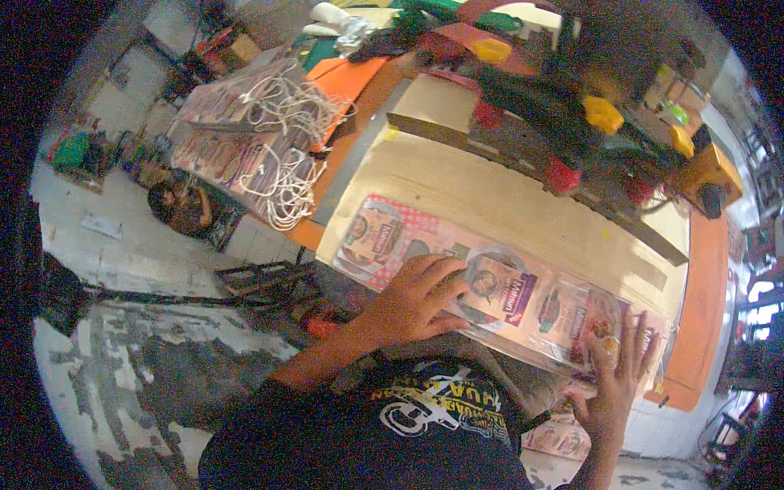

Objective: The person places a long strip of printed packaging paper into an industrial press machine, aligns it, and pulls a lever to feed it through.

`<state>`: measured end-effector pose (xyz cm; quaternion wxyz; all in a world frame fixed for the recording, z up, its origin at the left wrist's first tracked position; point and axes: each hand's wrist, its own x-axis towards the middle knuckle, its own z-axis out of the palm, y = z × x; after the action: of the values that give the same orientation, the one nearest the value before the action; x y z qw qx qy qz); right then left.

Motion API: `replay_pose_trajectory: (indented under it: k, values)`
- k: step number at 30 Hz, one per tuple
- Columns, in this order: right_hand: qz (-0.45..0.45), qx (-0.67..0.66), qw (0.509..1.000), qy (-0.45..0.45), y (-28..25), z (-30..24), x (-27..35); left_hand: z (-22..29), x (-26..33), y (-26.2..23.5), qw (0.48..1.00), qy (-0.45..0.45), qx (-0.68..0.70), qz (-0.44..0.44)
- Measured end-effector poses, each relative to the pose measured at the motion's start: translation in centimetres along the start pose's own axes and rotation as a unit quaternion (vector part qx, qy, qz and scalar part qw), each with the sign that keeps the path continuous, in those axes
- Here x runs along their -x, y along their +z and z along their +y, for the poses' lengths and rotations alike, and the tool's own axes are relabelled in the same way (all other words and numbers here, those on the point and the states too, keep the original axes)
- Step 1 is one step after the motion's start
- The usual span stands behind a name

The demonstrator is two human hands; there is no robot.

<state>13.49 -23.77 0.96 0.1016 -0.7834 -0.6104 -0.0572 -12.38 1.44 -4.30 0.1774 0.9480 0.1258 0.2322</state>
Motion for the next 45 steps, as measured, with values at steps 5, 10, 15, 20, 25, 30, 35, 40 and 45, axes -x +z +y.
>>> replay_pose_trajectory:
  k: [5, 10, 15, 20, 25, 30, 35, 40, 45]
  values:
    - [-0.06, -0.014, 0.998, -0.022, -0.5, -0.5, -1.4, -0.9, -0.5, -3.5, 0.994, 0.015, 0.001, 0.108]
    - [-0.029, -0.108, 0.994, -0.002, -1.9, -0.6, -2.2, -7.1, -1.5, -14.9, 0.917, -0.057, -0.197, 0.341]
    - [0.0, -0.147, 0.989, 0.005, -2.3, -0.5, -2.2, -15.0, -1.4, -23.1, 0.843, -0.157, -0.38, 0.348]
    - [0.019, -0.179, 0.984, -0.005, -1.7, -0.8, -2.1, -19.1, 0.5, -24.8, 0.838, -0.16, -0.415, 0.316]
    - [0.049, -0.275, 0.959, -0.046, -1.2, -3.0, -2.7, -12.3, -1.7, -21.4, 0.851, -0.005, -0.372, 0.371]
    - [0.031, -0.521, 0.849, -0.084, -0.4, -6.8, -5.0, -5.1, -2.2, -15.2, 0.882, 0.124, -0.264, 0.369]
    - [-0.033, -0.803, 0.595, 0.02, 0.2, -11.9, -7.3, 2.0, -1.6, -10.5, 0.926, 0.17, -0.176, 0.287]
    - [-0.056, -0.836, 0.536, 0.102, 4.0, -11.1, -8.0, 5.2, 0.1, -6.7, 0.951, 0.214, -0.197, 0.102]
    - [0.024, -0.841, 0.489, 0.231, 2.8, -11.3, -8.8, 3.0, 0.3, -3.3, 0.968, 0.208, -0.039, 0.136]
